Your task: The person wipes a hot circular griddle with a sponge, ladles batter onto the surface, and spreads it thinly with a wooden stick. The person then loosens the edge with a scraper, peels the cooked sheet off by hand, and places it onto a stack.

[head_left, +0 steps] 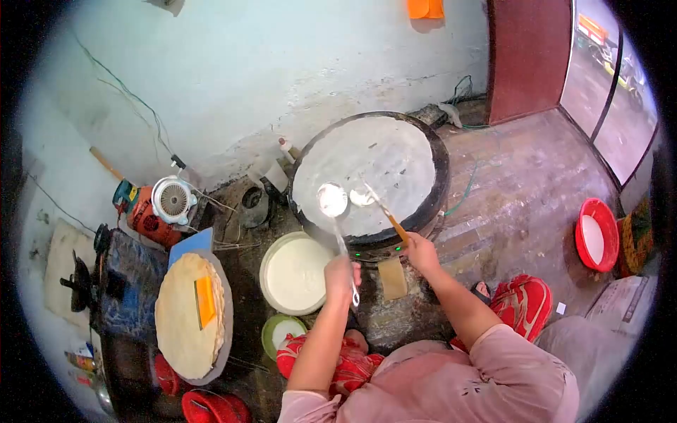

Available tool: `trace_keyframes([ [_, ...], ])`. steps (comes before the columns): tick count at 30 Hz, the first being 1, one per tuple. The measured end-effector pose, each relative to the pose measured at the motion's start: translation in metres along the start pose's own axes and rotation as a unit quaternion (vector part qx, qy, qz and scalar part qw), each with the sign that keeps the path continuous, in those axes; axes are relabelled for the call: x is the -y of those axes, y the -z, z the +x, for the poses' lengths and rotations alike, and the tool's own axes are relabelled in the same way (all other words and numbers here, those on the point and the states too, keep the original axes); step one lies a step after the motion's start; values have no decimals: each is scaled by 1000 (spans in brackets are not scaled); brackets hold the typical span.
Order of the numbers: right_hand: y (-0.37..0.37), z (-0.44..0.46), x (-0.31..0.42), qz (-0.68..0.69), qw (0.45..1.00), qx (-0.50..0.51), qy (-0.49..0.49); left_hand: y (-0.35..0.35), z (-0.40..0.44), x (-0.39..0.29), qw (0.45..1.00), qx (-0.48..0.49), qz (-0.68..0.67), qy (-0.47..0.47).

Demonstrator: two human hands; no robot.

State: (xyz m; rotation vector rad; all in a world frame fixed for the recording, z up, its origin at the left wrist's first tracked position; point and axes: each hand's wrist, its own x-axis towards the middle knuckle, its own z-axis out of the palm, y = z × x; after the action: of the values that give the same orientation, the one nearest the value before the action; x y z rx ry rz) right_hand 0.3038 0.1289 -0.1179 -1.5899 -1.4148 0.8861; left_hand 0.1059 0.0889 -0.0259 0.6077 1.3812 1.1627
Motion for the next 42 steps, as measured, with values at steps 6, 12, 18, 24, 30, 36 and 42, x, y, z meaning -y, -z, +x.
trace_keyframes([
  [6,-40,-28,-1,-45,992,-29,114,-29,45,25,997,-55,51,13],
  [12,-19,-16,21,-19,994,-25,101,-6,20,-12,872,101,-447,175],
  [18,1,31,0,16,993,-99,-65,21,-14,-43,592,319,-710,210],
  [24,-16,-43,18,-158,935,295,116,78,-47,-81,649,345,-668,118],
  [30,34,-37,-16,-59,983,39,169,196,-45,-59,839,115,-510,149],
  [36,61,-23,-21,91,991,45,-82,248,7,28,860,-73,-479,161],
  [42,62,-4,-20,52,989,71,-116,322,29,122,977,-56,-96,180],
])
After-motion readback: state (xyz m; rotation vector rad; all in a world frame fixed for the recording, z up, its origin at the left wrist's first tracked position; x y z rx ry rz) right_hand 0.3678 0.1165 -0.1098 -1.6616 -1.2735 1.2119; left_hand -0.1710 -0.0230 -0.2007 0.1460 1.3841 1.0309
